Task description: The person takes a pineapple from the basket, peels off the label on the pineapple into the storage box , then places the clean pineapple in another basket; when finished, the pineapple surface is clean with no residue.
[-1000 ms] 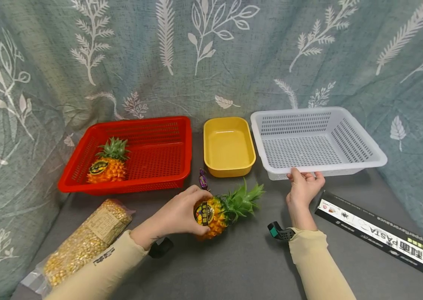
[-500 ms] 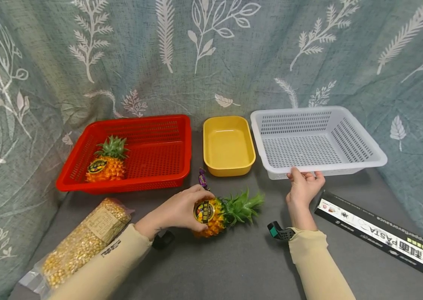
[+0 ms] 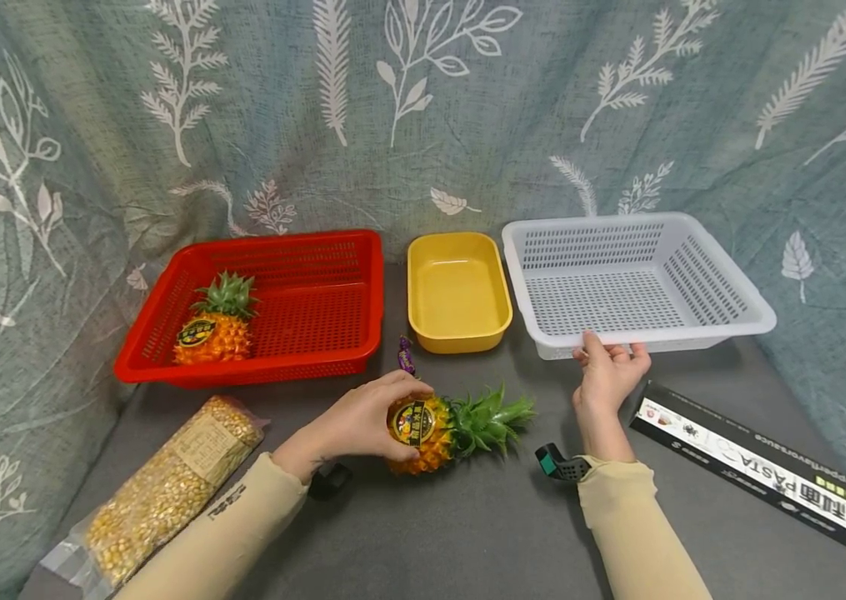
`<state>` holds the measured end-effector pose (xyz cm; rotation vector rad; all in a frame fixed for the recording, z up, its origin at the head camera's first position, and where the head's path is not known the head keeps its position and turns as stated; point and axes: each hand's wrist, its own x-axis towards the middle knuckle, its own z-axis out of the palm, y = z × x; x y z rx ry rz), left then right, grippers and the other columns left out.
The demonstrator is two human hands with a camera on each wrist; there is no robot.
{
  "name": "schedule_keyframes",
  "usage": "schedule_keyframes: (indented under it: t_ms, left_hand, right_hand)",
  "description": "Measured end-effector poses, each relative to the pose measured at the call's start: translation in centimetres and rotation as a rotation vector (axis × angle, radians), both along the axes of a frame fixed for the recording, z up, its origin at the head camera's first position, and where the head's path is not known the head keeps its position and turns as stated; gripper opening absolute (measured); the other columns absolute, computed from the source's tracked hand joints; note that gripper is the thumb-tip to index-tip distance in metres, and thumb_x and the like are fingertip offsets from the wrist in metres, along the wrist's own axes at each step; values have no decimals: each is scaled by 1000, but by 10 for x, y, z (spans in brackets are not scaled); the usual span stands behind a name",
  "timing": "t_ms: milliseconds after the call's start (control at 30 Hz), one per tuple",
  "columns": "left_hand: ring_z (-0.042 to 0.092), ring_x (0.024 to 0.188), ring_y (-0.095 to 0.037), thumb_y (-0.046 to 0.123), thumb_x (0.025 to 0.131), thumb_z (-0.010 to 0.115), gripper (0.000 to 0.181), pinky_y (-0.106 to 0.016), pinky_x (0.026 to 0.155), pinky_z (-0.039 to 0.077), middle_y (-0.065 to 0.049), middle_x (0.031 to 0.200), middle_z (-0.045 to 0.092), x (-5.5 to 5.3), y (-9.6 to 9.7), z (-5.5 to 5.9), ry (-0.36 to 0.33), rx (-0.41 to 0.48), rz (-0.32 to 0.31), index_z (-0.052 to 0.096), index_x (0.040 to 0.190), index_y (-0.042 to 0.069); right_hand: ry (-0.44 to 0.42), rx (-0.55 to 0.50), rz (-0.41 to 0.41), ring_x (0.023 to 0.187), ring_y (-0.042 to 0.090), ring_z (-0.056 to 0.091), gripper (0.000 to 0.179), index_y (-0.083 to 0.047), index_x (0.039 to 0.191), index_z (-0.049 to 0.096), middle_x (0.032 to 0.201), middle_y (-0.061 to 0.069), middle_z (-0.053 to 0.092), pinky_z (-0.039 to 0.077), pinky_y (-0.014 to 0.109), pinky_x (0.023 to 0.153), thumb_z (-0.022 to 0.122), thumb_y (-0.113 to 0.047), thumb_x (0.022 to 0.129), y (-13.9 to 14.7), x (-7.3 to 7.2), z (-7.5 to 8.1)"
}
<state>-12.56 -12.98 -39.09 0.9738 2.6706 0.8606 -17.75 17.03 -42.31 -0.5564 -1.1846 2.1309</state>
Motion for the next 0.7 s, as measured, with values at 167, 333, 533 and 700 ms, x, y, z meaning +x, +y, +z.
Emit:
schedule_keyframes:
  t_ms: [167,333,533,700]
  left_hand:
    - [53,106,-11,28,64,83,71,-34,87,48,3,127,47,6,-2,-5,19,57,38,53,127,20]
    - [53,107,-14,28,64,84,74,-36,87,48,-1,125,50,12,-2,-11,12,121,91,51,128,14]
    - [54,105,-15,25,64,84,75,-36,89,48,-6,123,55,15,-5,-17,-40,201,141,50,129,11]
    - [54,106,-17,22,64,84,76,-38,90,47,-10,125,56,14,-6,-19,-54,230,142,49,130,11]
  right_hand:
    - [-79,31,-52,49,8,42,64,-10,126,23,82,0,39,43,17,47,69,-10,82,0,4,2]
    - [-18,17,-173,54,9,26,48,-12,108,26,84,-2,25,30,19,50,67,-12,83,1,6,7]
    - [309,133,-119,64,8,35,31,-8,97,38,82,0,36,34,17,54,58,10,81,-7,14,23]
    - [362,514,327,63,4,51,21,7,91,52,75,-1,56,43,14,53,58,17,74,-17,29,36]
